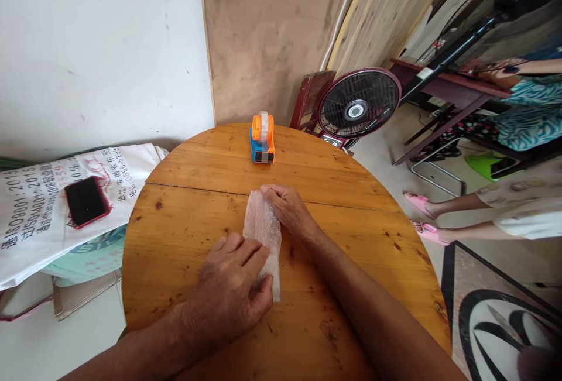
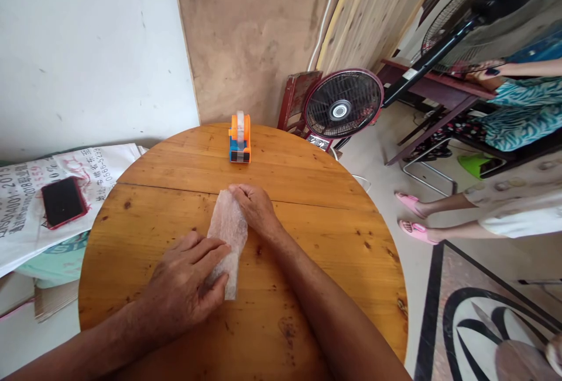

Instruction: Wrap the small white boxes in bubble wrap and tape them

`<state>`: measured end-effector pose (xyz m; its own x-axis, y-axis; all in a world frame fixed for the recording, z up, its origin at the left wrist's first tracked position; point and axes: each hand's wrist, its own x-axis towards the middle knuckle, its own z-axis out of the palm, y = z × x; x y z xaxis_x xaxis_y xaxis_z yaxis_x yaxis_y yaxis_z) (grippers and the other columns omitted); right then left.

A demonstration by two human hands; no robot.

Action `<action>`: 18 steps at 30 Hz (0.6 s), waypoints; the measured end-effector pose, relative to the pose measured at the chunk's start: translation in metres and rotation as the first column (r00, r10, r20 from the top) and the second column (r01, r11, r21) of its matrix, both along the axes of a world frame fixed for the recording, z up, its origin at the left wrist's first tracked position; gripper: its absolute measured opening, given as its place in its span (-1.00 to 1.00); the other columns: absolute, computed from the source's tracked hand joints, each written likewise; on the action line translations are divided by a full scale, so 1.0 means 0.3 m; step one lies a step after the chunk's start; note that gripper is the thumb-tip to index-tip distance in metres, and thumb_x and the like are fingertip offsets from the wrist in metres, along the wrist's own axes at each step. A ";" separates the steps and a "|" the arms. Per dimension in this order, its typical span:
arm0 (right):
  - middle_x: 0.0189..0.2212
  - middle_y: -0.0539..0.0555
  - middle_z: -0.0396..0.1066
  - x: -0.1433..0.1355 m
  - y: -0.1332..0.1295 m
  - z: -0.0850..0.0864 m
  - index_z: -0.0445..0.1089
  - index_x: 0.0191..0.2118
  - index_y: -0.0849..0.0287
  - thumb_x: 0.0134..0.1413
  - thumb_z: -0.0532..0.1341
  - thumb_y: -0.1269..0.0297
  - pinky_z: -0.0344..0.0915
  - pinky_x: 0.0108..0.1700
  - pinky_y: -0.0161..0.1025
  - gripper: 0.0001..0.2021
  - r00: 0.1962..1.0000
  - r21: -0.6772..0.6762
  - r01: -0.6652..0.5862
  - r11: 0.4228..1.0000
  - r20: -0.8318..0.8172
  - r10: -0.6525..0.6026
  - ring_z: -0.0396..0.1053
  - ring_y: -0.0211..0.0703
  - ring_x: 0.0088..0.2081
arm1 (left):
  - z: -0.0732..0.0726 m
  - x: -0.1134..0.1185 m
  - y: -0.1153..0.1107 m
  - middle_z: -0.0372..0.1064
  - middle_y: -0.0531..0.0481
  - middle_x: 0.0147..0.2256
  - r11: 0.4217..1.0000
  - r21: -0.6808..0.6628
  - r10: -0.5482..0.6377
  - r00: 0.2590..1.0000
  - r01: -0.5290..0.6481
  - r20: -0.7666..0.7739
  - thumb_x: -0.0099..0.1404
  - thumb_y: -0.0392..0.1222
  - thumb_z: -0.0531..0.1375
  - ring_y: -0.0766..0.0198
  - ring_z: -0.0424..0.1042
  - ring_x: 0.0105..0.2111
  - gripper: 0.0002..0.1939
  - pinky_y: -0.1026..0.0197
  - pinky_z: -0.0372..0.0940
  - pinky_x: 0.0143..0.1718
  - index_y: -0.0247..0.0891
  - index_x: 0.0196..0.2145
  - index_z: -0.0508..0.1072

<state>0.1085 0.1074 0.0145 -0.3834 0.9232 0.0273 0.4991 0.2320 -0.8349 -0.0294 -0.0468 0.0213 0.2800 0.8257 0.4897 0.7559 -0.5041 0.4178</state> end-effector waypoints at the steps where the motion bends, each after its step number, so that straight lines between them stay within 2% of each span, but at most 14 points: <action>1: -0.61 -0.07 -0.03 -0.002 -0.001 0.000 0.02 -0.58 0.11 0.17 0.01 -0.03 -0.12 -0.53 -0.30 -0.59 1.000 0.003 0.008 1.000 0.001 -0.008 -0.04 -0.30 -0.55 | 0.000 -0.001 0.000 0.49 -0.15 -0.19 1.000 -0.004 -0.001 1.000 0.001 -0.004 0.22 -0.26 0.17 0.00 0.35 -0.23 -0.78 -0.11 0.34 -0.16 -0.27 -0.16 0.47; 11: -0.60 -0.07 -0.09 -0.002 -0.004 0.023 -0.07 -0.58 0.11 0.19 -0.01 -0.10 -0.17 -0.52 -0.28 -0.54 0.999 -0.033 -0.035 0.999 0.021 0.036 -0.10 -0.32 -0.55 | -0.004 -0.003 0.001 0.50 -0.16 -0.19 1.000 0.004 -0.008 1.000 0.008 0.015 0.22 -0.27 0.17 0.03 0.34 -0.24 -0.75 -0.09 0.35 -0.16 -0.31 -0.14 0.48; 16: -0.60 -0.08 -0.06 -0.005 -0.008 0.024 0.03 -0.56 0.12 0.17 0.03 -0.07 -0.15 -0.52 -0.30 -0.57 1.000 -0.072 -0.018 0.997 -0.010 0.017 -0.07 -0.32 -0.54 | 0.001 -0.007 -0.003 0.46 -0.18 0.01 0.996 0.084 0.021 1.000 -0.020 -0.004 0.20 -0.28 0.19 0.00 0.35 -0.20 -0.72 -0.09 0.37 -0.18 -0.34 -0.11 0.48; 18: -0.60 -0.08 -0.05 -0.005 -0.011 0.022 0.05 -0.56 0.12 0.16 0.04 -0.05 -0.15 -0.52 -0.30 -0.59 1.000 -0.073 -0.019 0.997 -0.026 0.017 -0.07 -0.32 -0.54 | 0.003 -0.010 -0.003 0.46 -0.17 0.03 0.995 0.104 0.012 1.000 -0.010 -0.019 0.20 -0.28 0.19 -0.01 0.37 -0.19 -0.70 -0.08 0.38 -0.18 -0.33 -0.08 0.48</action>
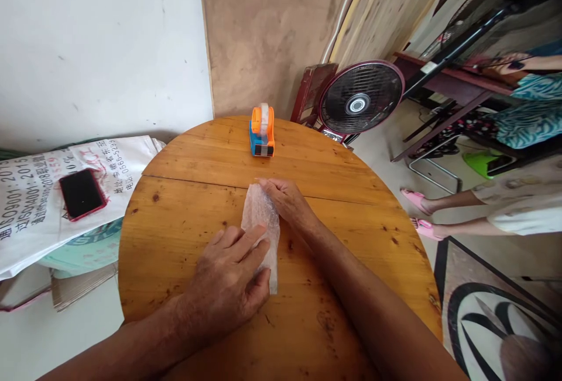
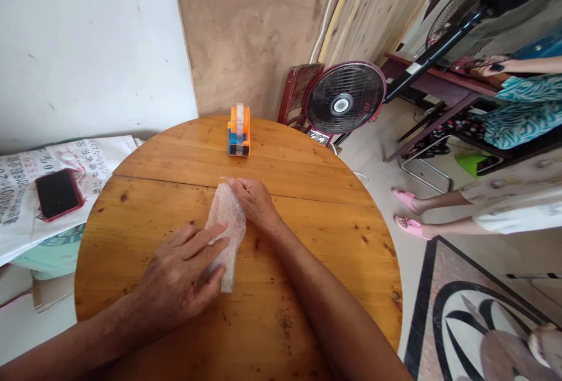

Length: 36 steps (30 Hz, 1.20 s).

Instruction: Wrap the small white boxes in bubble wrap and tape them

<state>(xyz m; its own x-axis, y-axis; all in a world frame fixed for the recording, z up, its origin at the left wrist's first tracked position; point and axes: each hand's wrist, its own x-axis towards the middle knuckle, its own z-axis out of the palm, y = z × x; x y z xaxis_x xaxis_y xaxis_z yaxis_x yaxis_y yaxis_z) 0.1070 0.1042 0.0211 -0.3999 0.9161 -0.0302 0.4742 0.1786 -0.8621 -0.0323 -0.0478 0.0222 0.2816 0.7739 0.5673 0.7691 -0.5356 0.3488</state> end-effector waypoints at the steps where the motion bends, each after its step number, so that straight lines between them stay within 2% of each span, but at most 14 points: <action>1: -0.60 -0.09 -0.05 0.000 -0.001 -0.001 0.05 -0.56 0.12 0.16 0.04 -0.04 -0.16 -0.51 -0.30 -0.60 1.000 0.003 0.001 1.000 -0.014 -0.001 -0.07 -0.33 -0.54 | 0.001 -0.001 0.000 0.48 -0.15 -0.01 1.000 -0.004 -0.010 1.000 0.010 -0.003 0.21 -0.29 0.19 0.00 0.38 -0.20 -0.69 -0.07 0.38 -0.19 -0.32 -0.07 0.47; 5: -0.61 -0.11 -0.06 0.002 -0.005 0.001 0.01 -0.57 0.11 0.16 0.06 0.01 -0.15 -0.51 -0.30 -0.61 0.996 -0.013 -0.011 1.000 -0.091 0.010 -0.09 -0.35 -0.56 | 0.002 0.001 0.001 0.54 -0.12 -0.16 0.997 -0.067 -0.029 1.000 0.029 0.004 0.23 -0.29 0.18 0.03 0.41 -0.24 -0.72 -0.07 0.39 -0.19 -0.30 -0.09 0.48; 9: -0.60 -0.11 -0.05 0.002 -0.004 0.022 0.01 -0.58 0.11 0.14 0.09 0.02 -0.14 -0.50 -0.31 -0.60 0.991 -0.012 -0.043 0.999 -0.127 0.041 -0.09 -0.36 -0.56 | 0.001 0.006 -0.001 0.53 -0.18 -0.17 0.997 -0.071 -0.009 1.000 0.011 0.027 0.23 -0.30 0.16 0.01 0.41 -0.24 -0.76 -0.05 0.40 -0.19 -0.35 -0.13 0.49; 15: -0.59 -0.10 -0.03 -0.003 -0.031 0.106 0.06 -0.57 0.13 0.14 0.10 -0.04 -0.13 -0.49 -0.31 -0.58 0.984 0.018 -0.131 0.991 -0.119 0.132 -0.07 -0.35 -0.54 | -0.005 0.003 0.005 0.52 -0.15 -0.22 0.998 -0.053 -0.016 0.999 0.018 0.029 0.23 -0.31 0.16 0.02 0.40 -0.23 -0.79 -0.02 0.40 -0.17 -0.34 -0.17 0.49; 20: -0.59 -0.08 0.04 0.001 -0.088 0.184 0.14 -0.55 0.15 0.13 0.13 -0.05 -0.07 -0.49 -0.32 -0.59 0.972 -0.010 -0.215 0.977 -0.100 0.213 -0.01 -0.34 -0.54 | -0.004 -0.005 0.008 0.49 -0.12 -0.27 0.998 -0.057 -0.001 0.999 -0.001 -0.039 0.24 -0.28 0.15 0.03 0.37 -0.23 -0.81 -0.01 0.37 -0.16 -0.30 -0.20 0.50; 24: -0.57 -0.08 0.06 0.014 -0.150 0.218 0.15 -0.55 0.15 0.13 0.13 -0.08 -0.05 -0.48 -0.32 -0.57 0.971 0.004 -0.217 0.976 -0.103 0.216 0.02 -0.34 -0.53 | 0.008 -0.002 -0.001 0.43 -0.14 -0.21 0.997 -0.047 0.062 0.989 -0.068 -0.134 0.25 -0.24 0.15 0.05 0.37 -0.27 -0.80 0.01 0.33 -0.23 -0.25 -0.18 0.49; 27: -0.56 -0.07 0.06 0.021 -0.198 0.222 0.17 -0.54 0.15 0.16 0.11 -0.08 -0.03 -0.46 -0.31 -0.57 0.974 0.027 -0.199 0.980 -0.102 0.201 0.04 -0.32 -0.51 | 0.010 0.005 -0.013 0.39 -0.14 -0.23 0.989 -0.032 0.136 0.981 -0.141 -0.139 0.23 -0.21 0.18 0.04 0.37 -0.28 -0.84 0.01 0.32 -0.26 -0.24 -0.22 0.46; 33: -0.54 -0.05 0.17 0.036 -0.285 0.211 0.24 -0.54 0.17 0.22 0.09 -0.05 0.07 -0.38 -0.31 -0.57 0.987 0.162 -0.150 0.975 -0.039 0.158 0.14 -0.29 -0.46 | -0.020 0.009 -0.033 0.30 -0.10 -0.35 0.941 -0.041 0.335 0.942 -0.336 -0.026 0.18 -0.09 0.23 -0.01 0.36 -0.29 -0.78 -0.05 0.34 -0.25 -0.23 -0.30 0.30; 36: -0.49 -0.01 0.26 0.046 -0.339 0.201 0.28 -0.51 0.16 0.25 0.08 -0.03 0.13 -0.31 -0.30 -0.58 0.994 0.234 -0.109 0.966 0.027 0.105 0.23 -0.24 -0.38 | -0.040 0.007 -0.031 0.34 -0.15 -0.24 0.938 -0.070 0.345 0.934 -0.340 0.093 0.16 -0.08 0.24 -0.05 0.38 -0.18 -0.66 -0.08 0.36 -0.14 -0.26 -0.17 0.28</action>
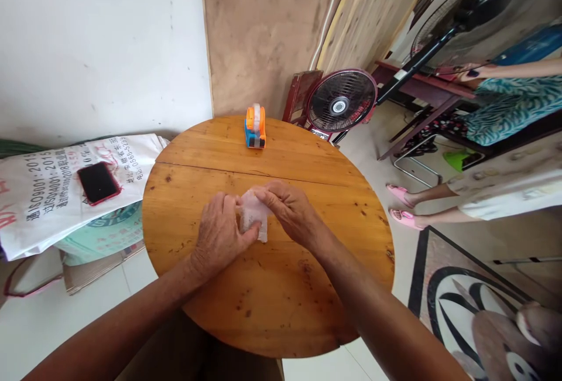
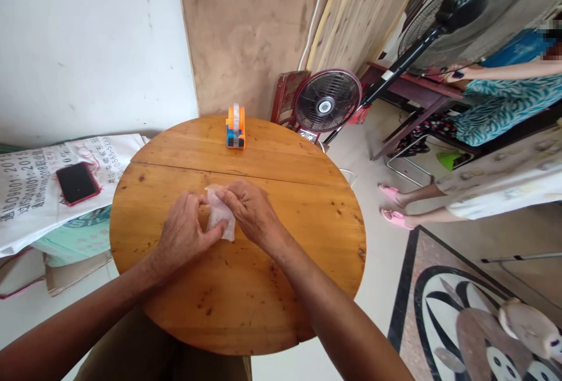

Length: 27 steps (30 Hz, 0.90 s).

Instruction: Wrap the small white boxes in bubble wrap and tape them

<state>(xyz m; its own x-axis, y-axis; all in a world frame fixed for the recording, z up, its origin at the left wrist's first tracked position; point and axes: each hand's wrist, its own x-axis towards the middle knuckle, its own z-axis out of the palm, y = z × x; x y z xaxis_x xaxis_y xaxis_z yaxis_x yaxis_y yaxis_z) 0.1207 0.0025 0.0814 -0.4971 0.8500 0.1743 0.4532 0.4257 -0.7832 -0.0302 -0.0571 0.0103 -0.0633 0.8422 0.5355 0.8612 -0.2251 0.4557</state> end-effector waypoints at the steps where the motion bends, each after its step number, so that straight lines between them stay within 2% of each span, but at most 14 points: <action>1: -0.48 0.00 0.27 0.002 -0.018 -0.004 0.28 -0.50 0.16 0.26 0.07 -0.03 0.14 -0.29 -0.30 -0.58 1.000 0.018 0.012 1.000 0.004 -0.012 0.23 -0.24 -0.37 | -0.005 -0.001 0.002 0.35 -0.19 -0.16 1.000 0.001 -0.011 0.999 0.011 0.047 0.15 -0.08 0.25 -0.07 0.38 -0.10 -0.58 -0.10 0.35 -0.08 -0.28 -0.08 0.26; 4: -0.50 0.00 0.27 0.006 -0.053 -0.012 0.29 -0.51 0.16 0.28 0.05 -0.04 0.16 -0.29 -0.30 -0.56 0.999 0.017 0.015 1.000 -0.043 -0.014 0.22 -0.25 -0.40 | -0.017 -0.002 0.012 0.29 -0.23 0.05 0.996 -0.037 -0.072 0.982 0.080 0.176 0.16 -0.12 0.25 -0.09 0.32 0.08 -0.35 -0.14 0.28 0.07 -0.25 0.16 0.13; 7: -0.54 -0.03 0.19 0.003 -0.039 -0.010 0.25 -0.53 0.17 0.25 0.06 -0.08 0.11 -0.39 -0.31 -0.54 0.995 -0.070 0.007 0.997 -0.098 -0.014 0.15 -0.27 -0.46 | -0.023 -0.003 0.018 0.29 -0.19 0.07 0.981 -0.109 -0.125 0.951 0.162 0.283 0.20 -0.16 0.22 -0.04 0.34 0.07 -0.32 -0.15 0.28 0.08 -0.18 0.22 0.07; 9: -0.57 -0.05 0.12 0.000 -0.004 -0.006 0.21 -0.55 0.16 0.19 0.09 -0.13 0.05 -0.45 -0.32 -0.53 0.991 -0.159 0.003 0.987 -0.128 -0.024 0.08 -0.30 -0.51 | -0.024 -0.003 0.016 0.29 -0.19 0.06 0.979 -0.104 -0.138 0.941 0.177 0.310 0.19 -0.17 0.23 -0.02 0.34 0.05 -0.33 -0.14 0.29 0.06 -0.19 0.21 0.08; 11: -0.59 -0.07 0.09 -0.006 0.038 -0.001 0.19 -0.55 0.16 0.13 0.11 -0.17 0.03 -0.47 -0.32 -0.51 0.985 -0.244 -0.008 0.970 -0.170 -0.035 0.06 -0.31 -0.53 | -0.022 -0.002 0.010 0.28 -0.18 0.02 0.991 -0.033 -0.115 0.953 0.130 0.279 0.18 -0.17 0.25 -0.02 0.32 0.05 -0.39 -0.13 0.29 0.06 -0.20 0.15 0.14; 14: -0.58 -0.07 0.10 -0.015 0.086 0.004 0.20 -0.54 0.16 0.08 0.15 -0.17 0.07 -0.47 -0.32 -0.53 0.975 -0.315 -0.037 0.948 -0.218 -0.035 0.08 -0.31 -0.53 | -0.014 0.001 -0.005 0.28 -0.17 -0.08 0.993 0.109 -0.062 0.989 0.048 0.136 0.21 -0.17 0.25 -0.01 0.32 -0.04 -0.60 -0.09 0.31 -0.03 -0.22 -0.02 0.27; 17: -0.57 -0.07 0.11 -0.026 0.097 0.008 0.23 -0.52 0.16 0.08 0.17 -0.13 0.06 -0.46 -0.33 -0.57 0.975 -0.310 -0.052 0.949 -0.223 -0.019 0.08 -0.31 -0.52 | -0.003 0.001 -0.015 0.28 -0.15 -0.18 0.983 0.152 -0.093 0.995 0.098 -0.037 0.28 -0.21 0.18 0.05 0.30 -0.19 -0.75 -0.01 0.31 -0.17 -0.24 -0.07 0.38; 19: -0.57 -0.07 0.10 -0.032 0.089 0.011 0.23 -0.53 0.17 0.09 0.16 -0.11 0.03 -0.46 -0.33 -0.57 0.980 -0.286 -0.045 0.957 -0.200 -0.014 0.07 -0.31 -0.52 | 0.001 -0.002 -0.015 0.26 -0.12 -0.24 0.983 0.108 -0.143 0.988 0.149 -0.058 0.31 -0.25 0.14 0.11 0.29 -0.25 -0.79 0.04 0.30 -0.22 -0.23 -0.11 0.45; 24: -0.57 -0.06 0.08 -0.032 0.051 0.015 0.19 -0.56 0.17 0.14 0.12 -0.09 -0.01 -0.45 -0.32 -0.56 0.988 -0.222 -0.044 0.974 -0.154 0.009 0.04 -0.31 -0.51 | -0.007 -0.013 -0.005 0.21 -0.06 -0.26 0.967 -0.016 -0.248 0.948 0.256 0.200 0.33 -0.25 0.13 0.21 0.32 -0.25 -0.86 0.16 0.33 -0.19 -0.23 -0.22 0.50; 27: -0.56 -0.05 0.11 -0.024 0.028 0.012 0.24 -0.55 0.18 0.16 0.10 -0.11 0.03 -0.43 -0.31 -0.54 0.991 -0.182 -0.051 0.982 -0.128 0.028 0.06 -0.30 -0.49 | -0.007 -0.017 -0.003 0.23 -0.02 -0.27 0.963 -0.039 -0.246 0.927 0.267 0.283 0.32 -0.24 0.14 0.25 0.33 -0.28 -0.89 0.17 0.33 -0.20 -0.22 -0.23 0.47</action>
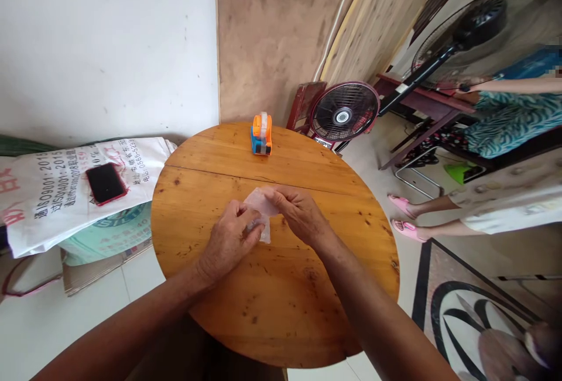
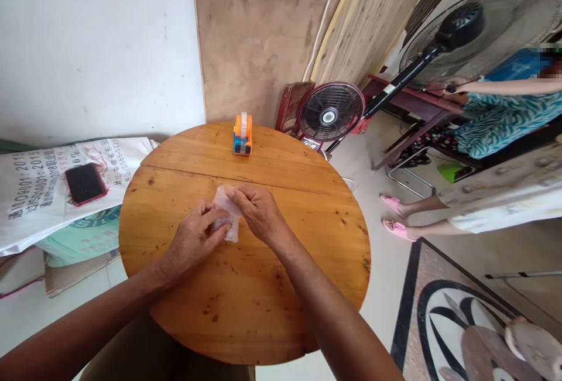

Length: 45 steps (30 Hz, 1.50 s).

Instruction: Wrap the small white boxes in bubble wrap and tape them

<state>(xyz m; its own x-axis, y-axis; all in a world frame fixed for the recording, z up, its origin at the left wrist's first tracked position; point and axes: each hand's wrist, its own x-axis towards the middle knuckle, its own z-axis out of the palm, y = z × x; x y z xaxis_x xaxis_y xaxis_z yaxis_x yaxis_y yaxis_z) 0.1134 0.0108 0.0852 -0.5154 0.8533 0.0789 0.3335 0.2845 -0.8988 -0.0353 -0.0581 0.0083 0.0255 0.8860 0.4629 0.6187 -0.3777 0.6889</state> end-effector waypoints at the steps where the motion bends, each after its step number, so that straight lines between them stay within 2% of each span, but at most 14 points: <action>1: -0.56 -0.05 0.13 0.004 -0.008 -0.003 0.26 -0.54 0.18 0.17 0.10 -0.12 0.04 -0.42 -0.31 -0.53 1.000 0.011 -0.002 1.000 0.008 0.002 0.08 -0.29 -0.48 | 0.002 0.000 0.000 0.23 0.00 -0.29 1.000 -0.013 0.012 1.000 -0.012 0.006 0.31 -0.24 0.15 0.26 0.33 -0.31 -0.92 0.18 0.32 -0.22 -0.22 -0.26 0.45; 3: -0.56 -0.04 0.15 0.012 -0.022 -0.010 0.27 -0.54 0.18 0.18 0.10 -0.12 0.06 -0.41 -0.31 -0.53 1.000 0.034 0.004 0.999 0.026 -0.005 0.10 -0.28 -0.48 | 0.007 0.000 -0.001 0.22 0.05 -0.35 0.997 -0.049 0.064 0.998 -0.064 -0.002 0.28 -0.24 0.17 0.28 0.30 -0.38 -0.97 0.18 0.31 -0.27 -0.23 -0.33 0.38; 5: -0.56 -0.03 0.17 0.020 -0.035 -0.017 0.27 -0.54 0.17 0.20 0.09 -0.10 0.07 -0.41 -0.31 -0.54 0.999 0.061 0.015 0.998 0.038 -0.017 0.12 -0.27 -0.48 | 0.009 -0.001 0.001 0.21 0.08 -0.39 0.985 -0.098 0.143 0.990 -0.143 -0.007 0.22 -0.21 0.22 0.27 0.29 -0.40 -0.88 0.16 0.31 -0.29 -0.22 -0.35 0.31; 8: -0.54 -0.01 0.24 0.030 -0.055 -0.026 0.30 -0.53 0.17 0.26 0.07 -0.04 0.13 -0.37 -0.30 -0.56 0.998 0.118 -0.009 0.993 0.065 0.001 0.19 -0.25 -0.45 | 0.005 -0.006 0.007 0.30 0.02 -0.28 0.970 -0.133 0.210 0.977 -0.203 0.042 0.16 -0.15 0.29 0.20 0.36 -0.28 -0.69 0.10 0.35 -0.22 -0.20 -0.18 0.29; 10: -0.49 0.02 0.33 0.034 -0.072 -0.033 0.37 -0.48 0.17 0.29 0.07 0.01 0.18 -0.31 -0.30 -0.59 0.996 0.174 -0.044 0.984 0.087 0.029 0.28 -0.22 -0.41 | -0.001 -0.011 0.011 0.31 -0.08 -0.12 0.982 -0.092 0.170 0.982 -0.162 0.081 0.19 -0.14 0.27 0.13 0.37 -0.13 -0.56 0.04 0.35 -0.11 -0.20 -0.01 0.26; 12: -0.43 0.04 0.42 0.035 -0.094 -0.045 0.43 -0.41 0.16 0.32 0.07 0.07 0.23 -0.26 -0.29 -0.63 0.994 0.238 -0.066 0.969 0.105 0.042 0.35 -0.20 -0.36 | -0.005 -0.016 0.012 0.27 -0.15 -0.02 0.995 -0.040 0.096 0.992 -0.093 0.079 0.25 -0.18 0.23 0.09 0.32 0.00 -0.58 0.01 0.33 -0.01 -0.20 0.04 0.26; 15: -0.33 0.07 0.51 0.035 -0.131 -0.074 0.49 -0.32 0.13 0.35 0.05 0.17 0.28 -0.18 -0.28 -0.68 0.995 0.323 -0.062 0.944 0.090 0.034 0.42 -0.19 -0.28 | -0.007 -0.020 0.014 0.25 -0.19 0.02 1.000 -0.001 0.026 0.999 -0.026 0.037 0.27 -0.24 0.17 0.06 0.29 0.05 -0.81 0.01 0.31 0.02 -0.24 -0.14 0.35; 19: -0.25 0.09 0.54 0.031 -0.170 -0.110 0.50 -0.28 0.12 0.34 0.07 0.22 0.32 -0.07 -0.25 -0.73 0.999 0.370 0.013 0.929 0.040 -0.030 0.46 -0.15 -0.15 | 0.006 -0.036 0.023 0.37 -0.13 -0.14 0.998 0.006 -0.054 0.998 0.055 -0.044 0.28 -0.30 0.11 0.09 0.35 -0.10 -0.97 0.02 0.32 -0.05 -0.23 -0.31 0.35; 22: -0.24 0.10 0.55 0.032 -0.178 -0.125 0.51 -0.27 0.11 0.34 0.08 0.21 0.35 -0.04 -0.21 -0.73 0.999 0.388 0.041 0.921 0.017 -0.052 0.48 -0.13 -0.13 | 0.024 -0.072 0.024 0.41 -0.09 -0.19 0.986 -0.047 -0.165 0.983 0.162 -0.079 0.26 -0.30 0.10 0.11 0.38 -0.13 -0.92 0.02 0.33 -0.06 -0.22 -0.29 0.37; 26: -0.22 0.10 0.55 0.046 -0.177 -0.140 0.53 -0.24 0.09 0.34 0.07 0.26 0.39 -0.03 -0.19 -0.73 1.000 0.463 -0.028 0.886 0.021 0.021 0.48 -0.13 -0.11 | 0.040 -0.134 -0.001 0.38 -0.17 0.05 0.955 -0.090 -0.292 0.949 0.282 -0.120 0.16 -0.30 0.17 0.05 0.35 0.09 -0.64 -0.03 0.30 0.10 -0.21 -0.05 0.38; 29: -0.16 0.13 0.54 0.056 -0.185 -0.159 0.53 -0.18 0.09 0.32 0.08 0.32 0.40 0.02 -0.15 -0.75 0.997 0.512 -0.075 0.856 0.050 0.057 0.47 -0.12 -0.06 | 0.036 -0.158 -0.017 0.32 -0.21 0.16 0.949 -0.073 -0.315 0.921 0.306 -0.230 0.12 -0.29 0.23 -0.01 0.28 0.19 -0.55 -0.11 0.24 0.17 -0.20 0.01 0.37; 35: -0.08 0.17 0.51 0.053 -0.199 -0.216 0.48 -0.05 0.10 0.27 0.12 0.40 0.41 0.08 -0.07 -0.77 0.997 0.649 -0.072 0.757 0.046 0.056 0.45 -0.07 0.01 | -0.008 -0.138 0.008 0.21 -0.30 0.25 0.956 0.062 -0.250 0.904 0.288 -0.346 0.28 -0.22 0.20 0.00 0.15 0.29 -0.69 -0.13 0.16 0.24 -0.25 -0.02 0.36; 40: -0.09 0.19 0.51 0.046 -0.205 -0.233 0.49 -0.08 0.13 0.25 0.13 0.42 0.40 0.10 -0.05 -0.77 0.999 0.670 -0.049 0.741 0.023 0.045 0.44 -0.05 0.03 | -0.044 -0.111 0.033 0.37 -0.25 0.11 0.950 0.104 -0.263 0.933 0.295 -0.247 0.27 -0.32 0.14 0.10 0.36 0.13 -0.77 -0.01 0.32 0.11 -0.24 -0.09 0.33; 45: -0.12 0.15 0.52 0.052 -0.182 -0.164 0.52 -0.20 0.12 0.30 0.08 0.32 0.36 0.06 -0.18 -0.76 1.000 0.520 -0.016 0.854 0.006 0.015 0.46 -0.13 -0.04 | 0.008 -0.090 0.040 0.48 -0.06 -0.18 0.970 -0.063 -0.239 0.970 0.235 -0.046 0.15 -0.26 0.20 0.16 0.48 -0.18 -0.79 0.13 0.40 -0.15 -0.20 -0.21 0.36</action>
